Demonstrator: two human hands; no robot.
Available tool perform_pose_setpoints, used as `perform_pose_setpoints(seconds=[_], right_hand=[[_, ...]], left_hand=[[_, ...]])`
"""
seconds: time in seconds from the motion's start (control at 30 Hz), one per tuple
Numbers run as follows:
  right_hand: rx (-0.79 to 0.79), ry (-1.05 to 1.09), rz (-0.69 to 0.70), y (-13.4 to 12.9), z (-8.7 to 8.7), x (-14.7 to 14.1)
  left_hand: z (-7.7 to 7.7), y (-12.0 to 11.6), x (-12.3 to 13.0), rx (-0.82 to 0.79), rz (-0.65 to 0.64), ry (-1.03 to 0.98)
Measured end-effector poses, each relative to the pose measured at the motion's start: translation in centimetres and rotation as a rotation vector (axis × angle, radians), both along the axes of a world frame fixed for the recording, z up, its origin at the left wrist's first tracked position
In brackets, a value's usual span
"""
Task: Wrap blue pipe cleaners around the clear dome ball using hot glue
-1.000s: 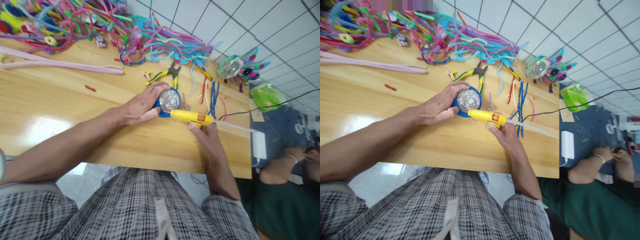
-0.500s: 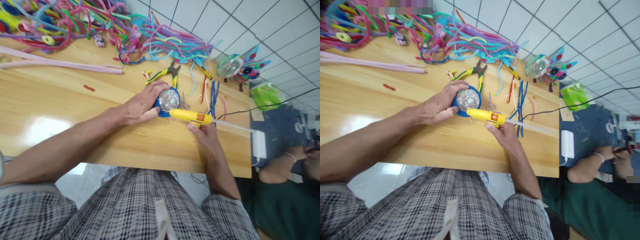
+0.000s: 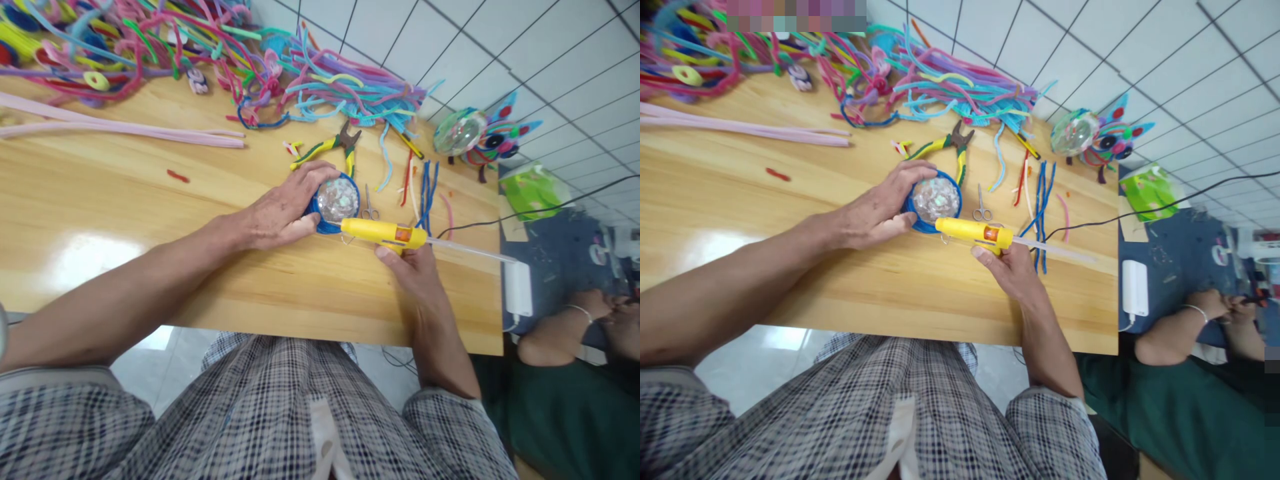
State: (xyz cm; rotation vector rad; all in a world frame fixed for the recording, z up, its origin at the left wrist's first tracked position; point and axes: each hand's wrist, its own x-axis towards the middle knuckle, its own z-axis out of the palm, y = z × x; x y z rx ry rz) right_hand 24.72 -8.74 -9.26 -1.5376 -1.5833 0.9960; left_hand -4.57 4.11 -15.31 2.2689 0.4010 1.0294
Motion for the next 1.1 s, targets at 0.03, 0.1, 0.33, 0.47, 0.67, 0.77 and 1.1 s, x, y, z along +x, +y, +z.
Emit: perform_pose_setpoints(seconds=[0.03, 0.1, 0.33, 0.47, 0.67, 0.77, 1.1], right_hand=[[0.002, 0.003, 0.001, 0.0, 0.0, 0.0], [0.012, 0.006, 0.004, -0.1, 0.1, 0.0], [0.045, 0.021, 0.033, 0.0, 0.4, 0.2], [0.044, 0.017, 0.030, 0.1, 0.6, 0.1], [0.053, -0.007, 0.021, -0.1, 0.1, 0.6], [0.050, -0.023, 0.014, -0.2, -0.5, 1.2], [0.038, -0.044, 0.012, 0.3, -0.7, 1.5]], left_hand=[[0.0, 0.0, 0.0, 0.004, -0.003, 0.002], [0.0, 0.0, -0.1, 0.010, -0.006, 0.008], [0.0, -0.1, -0.1, -0.018, 0.015, 0.034], [-0.1, -0.1, -0.1, -0.018, 0.026, 0.043], [-0.1, 0.0, -0.2, -0.031, 0.029, 0.048], [0.1, 0.0, -0.2, -0.013, 0.025, 0.057], [0.0, 0.2, -0.1, -0.016, 0.030, 0.051]])
